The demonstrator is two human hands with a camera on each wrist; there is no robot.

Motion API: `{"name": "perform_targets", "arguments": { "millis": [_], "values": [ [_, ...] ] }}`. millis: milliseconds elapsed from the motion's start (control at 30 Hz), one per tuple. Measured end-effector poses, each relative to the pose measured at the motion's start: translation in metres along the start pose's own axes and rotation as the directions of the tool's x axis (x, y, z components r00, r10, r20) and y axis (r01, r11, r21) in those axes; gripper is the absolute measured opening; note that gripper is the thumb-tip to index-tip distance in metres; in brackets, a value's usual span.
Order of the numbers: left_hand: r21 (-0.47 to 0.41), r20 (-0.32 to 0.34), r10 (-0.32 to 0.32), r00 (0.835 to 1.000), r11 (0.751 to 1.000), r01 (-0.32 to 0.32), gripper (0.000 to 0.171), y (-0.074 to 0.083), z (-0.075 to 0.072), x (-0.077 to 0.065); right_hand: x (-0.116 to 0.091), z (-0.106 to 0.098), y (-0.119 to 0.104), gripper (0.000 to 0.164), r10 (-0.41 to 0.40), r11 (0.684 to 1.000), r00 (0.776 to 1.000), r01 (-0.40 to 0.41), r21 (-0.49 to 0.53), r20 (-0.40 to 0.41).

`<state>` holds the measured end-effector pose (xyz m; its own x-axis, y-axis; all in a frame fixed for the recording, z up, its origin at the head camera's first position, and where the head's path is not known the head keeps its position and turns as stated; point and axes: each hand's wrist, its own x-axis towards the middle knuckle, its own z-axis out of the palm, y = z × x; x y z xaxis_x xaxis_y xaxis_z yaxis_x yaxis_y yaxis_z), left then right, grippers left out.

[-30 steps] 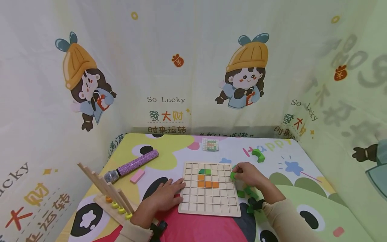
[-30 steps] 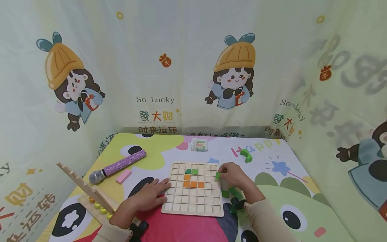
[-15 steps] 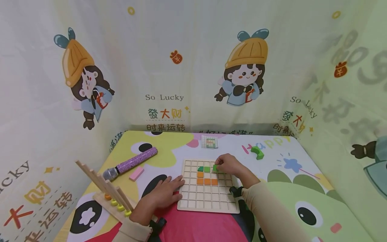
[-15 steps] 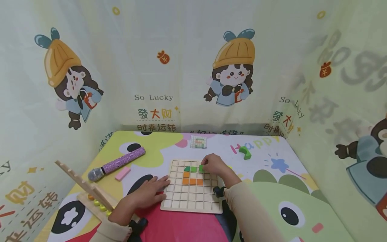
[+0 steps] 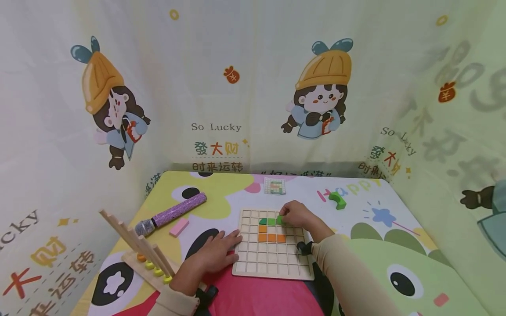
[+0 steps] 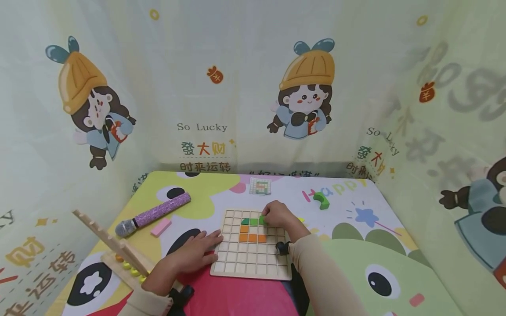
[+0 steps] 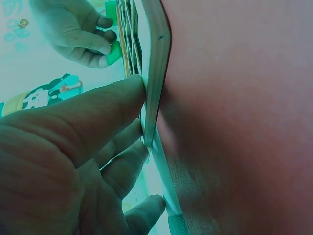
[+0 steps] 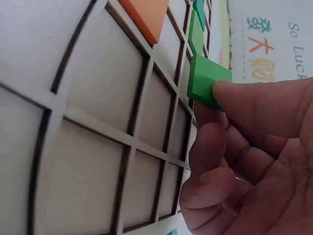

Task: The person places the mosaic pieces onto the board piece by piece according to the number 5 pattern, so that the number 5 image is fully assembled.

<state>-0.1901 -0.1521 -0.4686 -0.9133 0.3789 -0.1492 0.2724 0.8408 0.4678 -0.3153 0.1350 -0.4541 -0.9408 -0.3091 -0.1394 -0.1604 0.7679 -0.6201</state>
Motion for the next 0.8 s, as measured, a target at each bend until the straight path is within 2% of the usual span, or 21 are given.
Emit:
{"name": "perform_targets", "arguments": {
  "millis": [167,567,800],
  "values": [
    [-0.005,-0.006,0.001,1.0,1.0,-0.002,0.059,-0.0015,0.0005,-0.0006,0.0006,0.0037,0.0008,0.005,-0.001,1.0,1.0,0.001,-0.012,-0.005],
    [-0.011,-0.007,0.003,1.0,1.0,-0.003,0.059,-0.0019,0.003,-0.0011,0.0009,0.0072,-0.0028,0.004,-0.011,0.993,1.0,0.008,-0.116,-0.024],
    [-0.004,-0.006,0.009,1.0,1.0,-0.009,0.059,-0.0024,0.0026,0.0003,-0.0005,0.0048,-0.0036,0.014,-0.056,0.984,0.998,0.049,-0.169,-0.037]
  ]
}}
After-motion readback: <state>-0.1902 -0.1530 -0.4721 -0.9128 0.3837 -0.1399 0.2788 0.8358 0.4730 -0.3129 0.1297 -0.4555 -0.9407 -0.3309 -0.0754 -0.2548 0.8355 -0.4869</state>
